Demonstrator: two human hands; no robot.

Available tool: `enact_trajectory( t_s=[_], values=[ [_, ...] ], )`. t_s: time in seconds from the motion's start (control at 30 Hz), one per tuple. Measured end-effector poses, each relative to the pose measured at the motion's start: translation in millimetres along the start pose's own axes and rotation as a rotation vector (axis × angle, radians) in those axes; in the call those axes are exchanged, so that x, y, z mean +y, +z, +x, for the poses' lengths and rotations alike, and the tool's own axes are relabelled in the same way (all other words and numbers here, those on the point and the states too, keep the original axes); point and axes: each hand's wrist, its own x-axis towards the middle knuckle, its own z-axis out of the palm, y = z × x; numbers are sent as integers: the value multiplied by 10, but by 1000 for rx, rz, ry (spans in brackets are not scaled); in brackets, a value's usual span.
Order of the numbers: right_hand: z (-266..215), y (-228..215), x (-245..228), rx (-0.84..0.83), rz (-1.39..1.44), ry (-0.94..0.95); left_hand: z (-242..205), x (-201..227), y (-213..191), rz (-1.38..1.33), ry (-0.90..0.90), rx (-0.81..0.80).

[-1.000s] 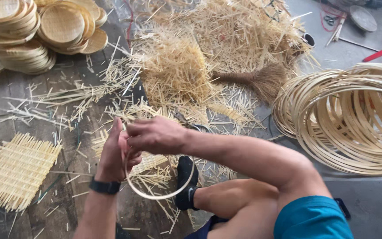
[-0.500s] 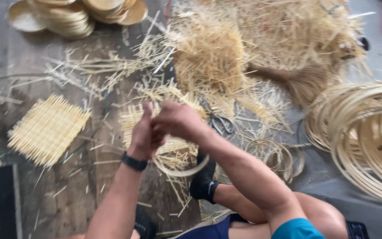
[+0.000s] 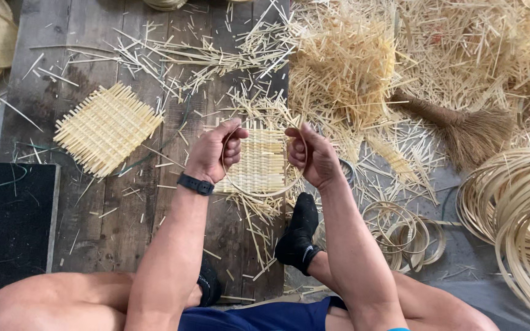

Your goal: The person weaves bamboo strips through a circular frame and trims the excess material using shears to construct a small tray.

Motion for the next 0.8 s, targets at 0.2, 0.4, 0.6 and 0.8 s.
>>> enact_trajectory(
  t_s=[0.2, 0.4, 0.6, 0.8],
  values=[
    [12, 81, 170, -18, 225, 25, -31, -60, 16, -168, 119, 97],
    [18, -16, 324, -65, 176, 89, 17, -85, -12, -177, 164, 145],
    [59, -33, 206, 159, -54, 80, 8, -120, -66, -157, 61, 137],
    [127, -175, 391, 235, -660, 34, 215, -490, -481, -232, 102, 400]
  ],
)
